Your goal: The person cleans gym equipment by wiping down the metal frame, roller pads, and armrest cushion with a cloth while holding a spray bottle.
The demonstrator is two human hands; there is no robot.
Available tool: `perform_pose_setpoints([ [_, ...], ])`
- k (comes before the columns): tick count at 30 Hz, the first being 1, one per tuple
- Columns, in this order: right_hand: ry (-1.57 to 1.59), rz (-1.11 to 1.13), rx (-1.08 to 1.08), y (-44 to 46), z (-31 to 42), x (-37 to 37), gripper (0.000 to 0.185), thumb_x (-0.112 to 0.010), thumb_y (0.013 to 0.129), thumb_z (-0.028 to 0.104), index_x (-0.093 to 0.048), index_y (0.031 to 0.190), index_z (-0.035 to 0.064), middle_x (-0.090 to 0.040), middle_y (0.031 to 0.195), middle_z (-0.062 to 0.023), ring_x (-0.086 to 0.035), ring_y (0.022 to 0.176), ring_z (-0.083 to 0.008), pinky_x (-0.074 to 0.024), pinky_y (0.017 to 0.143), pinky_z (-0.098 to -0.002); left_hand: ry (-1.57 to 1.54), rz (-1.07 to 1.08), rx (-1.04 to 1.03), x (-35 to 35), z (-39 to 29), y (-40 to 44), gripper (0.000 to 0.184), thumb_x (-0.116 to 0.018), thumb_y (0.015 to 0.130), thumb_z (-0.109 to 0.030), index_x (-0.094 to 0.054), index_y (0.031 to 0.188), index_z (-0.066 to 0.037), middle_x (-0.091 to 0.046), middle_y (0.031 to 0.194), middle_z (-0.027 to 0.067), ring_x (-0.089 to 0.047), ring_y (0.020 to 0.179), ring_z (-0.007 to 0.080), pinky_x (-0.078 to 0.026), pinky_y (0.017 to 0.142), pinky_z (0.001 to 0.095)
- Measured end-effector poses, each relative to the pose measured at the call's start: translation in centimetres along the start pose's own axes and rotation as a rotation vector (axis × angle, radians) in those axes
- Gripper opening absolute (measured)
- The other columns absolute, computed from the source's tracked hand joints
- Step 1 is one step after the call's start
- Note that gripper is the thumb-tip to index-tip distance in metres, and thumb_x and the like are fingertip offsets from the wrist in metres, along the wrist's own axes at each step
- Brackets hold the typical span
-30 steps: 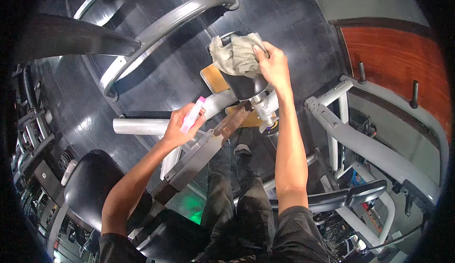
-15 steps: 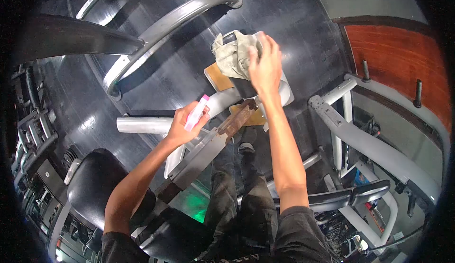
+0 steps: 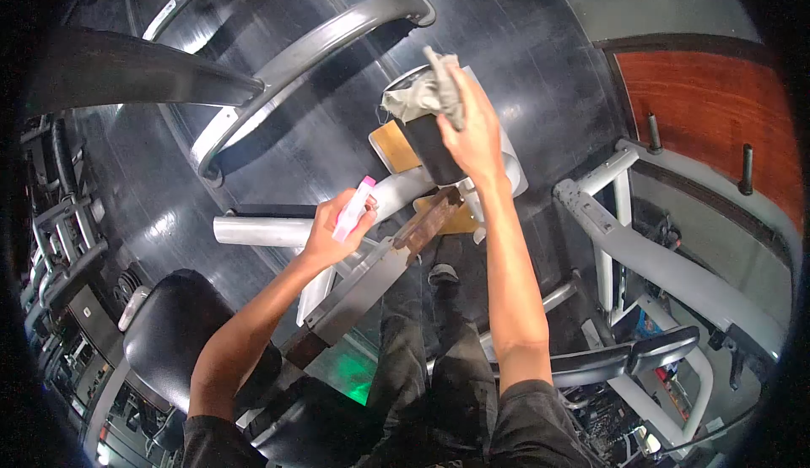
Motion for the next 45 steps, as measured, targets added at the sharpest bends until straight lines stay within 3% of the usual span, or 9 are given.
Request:
perform_pose_setpoints([
  [7,-0.364,0.007,-0.112,0.7,1.7,-5.9,0.075,-0.076,0.073,0.029,-0.049,0.139,0.0076,-0.039,0.149,-0.0198,-0.038,0.138,-0.0345,-0.0312,0.113,-0.0467,0.032,-0.007,0.063,0.1,-0.1,-0.1,0.015,-0.068,0.086,-0.003,-0.063,0.099,-0.006,-0.066,0.079,0.0041,-0.058,0.065,0.0084,-0.048,0.060,0.0272],
  [8,-0.355,-0.103,-0.157,0.4,1.2,-6.1,0.077,-0.078,0.073,0.030,-0.048,0.139,0.0071,-0.040,0.149,-0.0193,-0.038,0.138,-0.0341,-0.0315,0.113,-0.0463,0.054,0.011,0.127,0.3,-0.6,0.1,0.011,-0.067,0.086,-0.004,-0.063,0.096,-0.002,-0.066,0.080,0.0090,-0.066,0.072,0.0181,-0.052,0.067,0.0309],
  [12,-0.389,-0.061,-0.072,-0.2,-0.1,-6.7,0.075,-0.077,0.073,0.018,-0.047,0.141,0.0082,-0.045,0.145,-0.0162,-0.040,0.137,-0.0317,-0.0319,0.113,-0.0444,0.050,-0.007,0.069,0.2,-0.3,0.1,0.013,-0.067,0.086,-0.003,-0.063,0.098,-0.004,-0.065,0.081,0.0041,-0.056,0.067,0.0085,-0.046,0.062,0.0262],
  [18,-0.479,0.273,0.159,-7.4,-0.8,-2.2,0.084,-0.076,0.064,0.006,-0.045,0.142,0.0125,-0.044,0.147,-0.0105,-0.037,0.139,-0.0290,-0.0277,0.117,-0.0451,0.006,-0.030,0.049,0.0,0.0,0.1,0.013,-0.066,0.086,-0.002,-0.062,0.099,-0.003,-0.067,0.086,0.0059,-0.059,0.073,0.0098,-0.048,0.066,0.0269],
  [23,-0.319,0.443,0.038,-11.4,-1.7,2.1,0.070,-0.070,0.069,0.001,-0.054,0.136,0.0126,-0.050,0.143,-0.0123,-0.048,0.132,-0.0288,-0.0383,0.112,-0.0395,-0.006,-0.038,0.078,0.0,-1.0,0.1,0.011,-0.068,0.085,-0.004,-0.063,0.095,-0.001,-0.066,0.080,0.0093,-0.065,0.072,0.0155,-0.052,0.068,0.0289],
  [26,-0.007,0.249,-0.188,-7.8,-0.8,3.6,0.060,-0.067,0.074,0.002,-0.058,0.133,0.0101,-0.056,0.136,-0.0164,-0.058,0.120,-0.0336,-0.0485,0.101,-0.0383,-0.074,-0.003,0.013,-0.3,-1.2,0.0,0.013,-0.067,0.086,-0.002,-0.062,0.098,-0.003,-0.067,0.085,0.0065,-0.064,0.077,0.0130,-0.051,0.070,0.0291],
  [31,-0.131,-0.060,0.102,0.1,2.8,-1.6,0.063,-0.074,0.072,0.009,-0.059,0.133,0.0187,-0.044,0.148,-0.0158,-0.044,0.135,-0.0349,-0.0346,0.113,-0.0436,-0.044,0.004,-0.007,-0.2,-1.1,0.0,0.011,-0.067,0.086,-0.003,-0.062,0.097,-0.002,-0.066,0.083,0.0068,-0.064,0.075,0.0130,-0.051,0.069,0.0285],
  [33,-0.481,0.123,0.082,1.1,1.0,-6.8,0.068,-0.078,0.070,0.016,-0.057,0.135,0.0216,-0.042,0.149,-0.0154,-0.038,0.138,-0.0336,-0.0311,0.114,-0.0477,-0.032,0.005,0.010,0.0,-1.0,0.1,0.011,-0.067,0.087,-0.003,-0.062,0.097,-0.003,-0.066,0.080,0.0062,-0.063,0.070,0.0120,-0.050,0.064,0.0279],
  [45,-0.387,0.256,-0.060,-13.5,-2.5,2.6,0.069,-0.077,0.068,0.006,-0.059,0.133,0.0206,-0.054,0.139,-0.0137,-0.053,0.127,-0.0325,-0.0436,0.104,-0.0369,-0.008,-0.026,0.024,0.2,-0.8,0.3,0.012,-0.067,0.087,-0.003,-0.063,0.098,-0.005,-0.065,0.079,0.0026,-0.059,0.067,0.0082,-0.048,0.061,0.0265],
])
Point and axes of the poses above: each hand's wrist, its own y-axis towards the middle knuckle, its own x-axis out of the back of the hand, z = x × y, the point moved 4 cm from there along y, towards the middle knuckle
